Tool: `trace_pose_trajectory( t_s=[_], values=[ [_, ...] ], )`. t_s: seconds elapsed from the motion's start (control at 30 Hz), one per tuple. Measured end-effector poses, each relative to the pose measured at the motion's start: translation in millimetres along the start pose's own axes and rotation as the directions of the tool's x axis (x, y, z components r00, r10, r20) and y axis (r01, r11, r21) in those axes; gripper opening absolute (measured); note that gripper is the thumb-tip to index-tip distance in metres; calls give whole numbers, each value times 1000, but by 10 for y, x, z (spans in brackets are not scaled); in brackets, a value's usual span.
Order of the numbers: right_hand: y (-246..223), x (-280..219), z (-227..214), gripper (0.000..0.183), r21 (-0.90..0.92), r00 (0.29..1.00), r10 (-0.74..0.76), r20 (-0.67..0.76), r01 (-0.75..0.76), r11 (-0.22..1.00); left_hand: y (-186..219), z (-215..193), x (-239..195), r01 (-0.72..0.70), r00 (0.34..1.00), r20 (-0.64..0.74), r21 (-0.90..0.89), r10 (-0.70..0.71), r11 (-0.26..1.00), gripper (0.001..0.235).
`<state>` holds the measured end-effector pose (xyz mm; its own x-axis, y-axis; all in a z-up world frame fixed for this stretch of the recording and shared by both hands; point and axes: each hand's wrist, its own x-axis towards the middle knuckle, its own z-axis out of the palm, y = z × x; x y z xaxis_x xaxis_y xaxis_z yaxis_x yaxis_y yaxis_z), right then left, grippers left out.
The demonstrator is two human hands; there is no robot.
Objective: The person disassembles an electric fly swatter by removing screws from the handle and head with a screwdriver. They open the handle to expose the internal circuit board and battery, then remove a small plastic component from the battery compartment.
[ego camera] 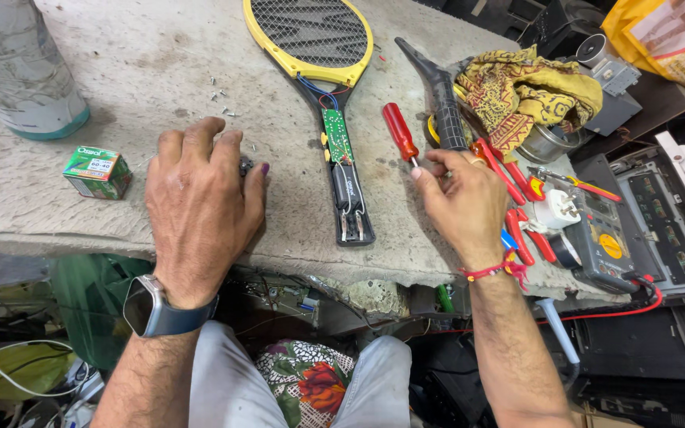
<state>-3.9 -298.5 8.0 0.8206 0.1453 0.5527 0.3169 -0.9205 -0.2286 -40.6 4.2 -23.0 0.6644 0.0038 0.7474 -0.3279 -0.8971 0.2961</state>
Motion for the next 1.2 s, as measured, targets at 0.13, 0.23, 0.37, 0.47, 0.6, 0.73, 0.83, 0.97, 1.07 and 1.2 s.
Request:
trace_pose_trajectory(
  t_s=[0.13, 0.23, 0.37, 0.47, 0.6, 0.73, 0.83, 0.97, 1.07, 1.2],
  values=[
    [-246, -80, -152, 18, 279, 993, -101, 64, 80, 957, -13, 6, -32, 10, 1000, 8, -15, -10, 1000, 39],
    [-373, -52, -174, 17, 411, 952, -288, 105, 222, 884, -10, 4, -18, 3, 1000, -5, -28, -3, 1000, 39],
    [-494, -6, -169, 20, 434, 860, -507, 61, 434, 789, -7, -10, -18, 4, 1000, -4, -34, -4, 999, 40],
    [-562, 0, -144, 22, 404, 845, -490, 217, 379, 833, -13, -19, -21, -15, 1000, -9, -49, 15, 999, 38],
    [-567, 10, -112, 16, 309, 807, -559, 190, 492, 814, 0, -14, -16, -19, 1000, -6, -37, 19, 999, 38],
    [-552, -17, -82, 16, 366, 837, -520, 169, 437, 822, -2, -24, -18, -23, 1000, -6, -44, 23, 999, 38],
    [-516, -61, -50, 18, 431, 866, -478, 145, 380, 818, -9, -14, -21, -27, 1000, -8, -49, 26, 998, 39],
    [-392, -56, -52, 20, 406, 867, -496, 51, 436, 803, -21, 11, -30, -19, 1000, -4, -47, 19, 999, 39],
    [-263, 9, -119, 23, 306, 869, -492, 57, 454, 837, -28, 17, -33, -12, 1000, 8, -58, 13, 998, 39],
    [-209, -12, -142, 25, 140, 838, -527, 143, 510, 849, -22, 16, -28, -13, 1000, 15, -61, 14, 998, 39]
  ],
)
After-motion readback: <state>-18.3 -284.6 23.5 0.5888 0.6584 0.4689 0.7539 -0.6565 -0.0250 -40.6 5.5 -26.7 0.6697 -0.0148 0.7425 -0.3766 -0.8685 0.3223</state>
